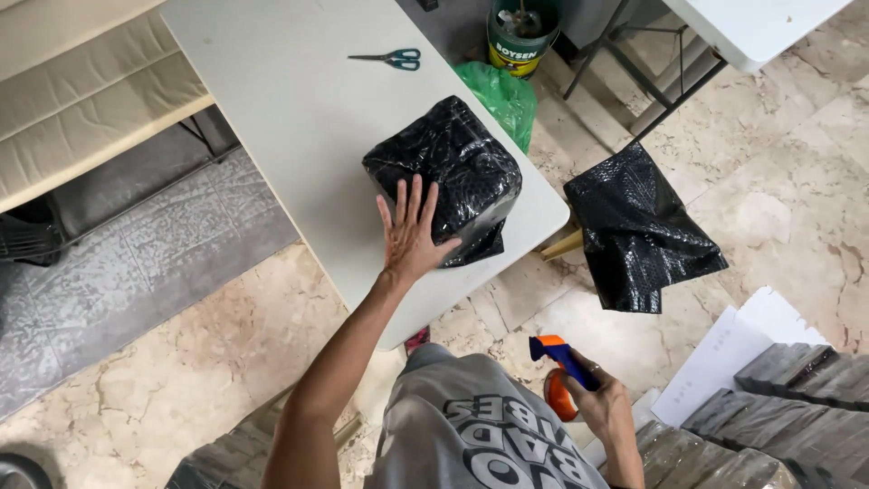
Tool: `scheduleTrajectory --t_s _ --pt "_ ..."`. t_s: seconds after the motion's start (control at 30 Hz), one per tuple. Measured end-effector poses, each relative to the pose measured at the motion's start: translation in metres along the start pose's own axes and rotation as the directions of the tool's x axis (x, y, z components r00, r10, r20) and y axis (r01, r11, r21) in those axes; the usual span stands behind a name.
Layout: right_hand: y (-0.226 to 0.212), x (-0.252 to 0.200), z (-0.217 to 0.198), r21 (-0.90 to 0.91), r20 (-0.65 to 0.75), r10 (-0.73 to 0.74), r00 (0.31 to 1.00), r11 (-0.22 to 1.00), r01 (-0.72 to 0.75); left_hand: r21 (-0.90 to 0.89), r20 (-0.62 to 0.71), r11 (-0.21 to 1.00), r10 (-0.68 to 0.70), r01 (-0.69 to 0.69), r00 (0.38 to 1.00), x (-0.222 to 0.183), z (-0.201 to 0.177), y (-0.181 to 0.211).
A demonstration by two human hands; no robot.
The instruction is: Wrapping a box in black bubble wrap and securing it with adhesive tape using a handheld dispenser.
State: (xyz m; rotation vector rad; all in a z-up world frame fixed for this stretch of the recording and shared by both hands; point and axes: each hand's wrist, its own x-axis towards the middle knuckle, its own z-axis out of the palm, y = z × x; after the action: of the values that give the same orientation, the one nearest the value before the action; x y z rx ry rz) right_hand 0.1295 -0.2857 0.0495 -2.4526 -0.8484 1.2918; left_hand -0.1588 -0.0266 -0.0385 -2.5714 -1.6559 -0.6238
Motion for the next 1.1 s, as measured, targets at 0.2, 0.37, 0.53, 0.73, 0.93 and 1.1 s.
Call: scheduleTrajectory --t_s 0.2,0.37,0.53,0.73,0.93,1.1 --pt "0.023 0.012 -0.009 -0.009 -0.037 -0.157 0.987 0.988 0.157 0.203 0.011 0.976 -0.078 0.074 0.997 0.004 0.017 0.013" --pt "0.020 0.013 -0.012 -0.043 -0.140 -0.298 0.944 0.954 0.295 0.172 0.025 0.984 -0.053 0.048 0.998 0.007 0.013 0.012" --pt "0.023 0.008 -0.004 -0.262 -0.381 -0.807 0.451 0.562 0.785 -0.691 -0.018 0.722 -0.058 0.030 0.998 -0.016 -0.064 0.092" --pt "-0.016 0.023 0.008 -0.511 -0.194 -0.929 0.316 0.370 0.776 -0.684 0.729 0.122 0.081 0.719 0.680 -0.010 -0.101 0.120" --pt "-0.059 0.033 0.031 -0.465 -0.169 -0.923 0.346 0.384 0.798 -0.648 0.715 0.348 -0.029 0.677 0.699 0.009 -0.110 0.082" --pt "-0.104 0.042 0.036 -0.430 -0.115 -0.969 0.218 0.246 0.868 -0.498 0.857 -0.401 -0.090 0.769 0.508 0.019 -0.063 0.036"
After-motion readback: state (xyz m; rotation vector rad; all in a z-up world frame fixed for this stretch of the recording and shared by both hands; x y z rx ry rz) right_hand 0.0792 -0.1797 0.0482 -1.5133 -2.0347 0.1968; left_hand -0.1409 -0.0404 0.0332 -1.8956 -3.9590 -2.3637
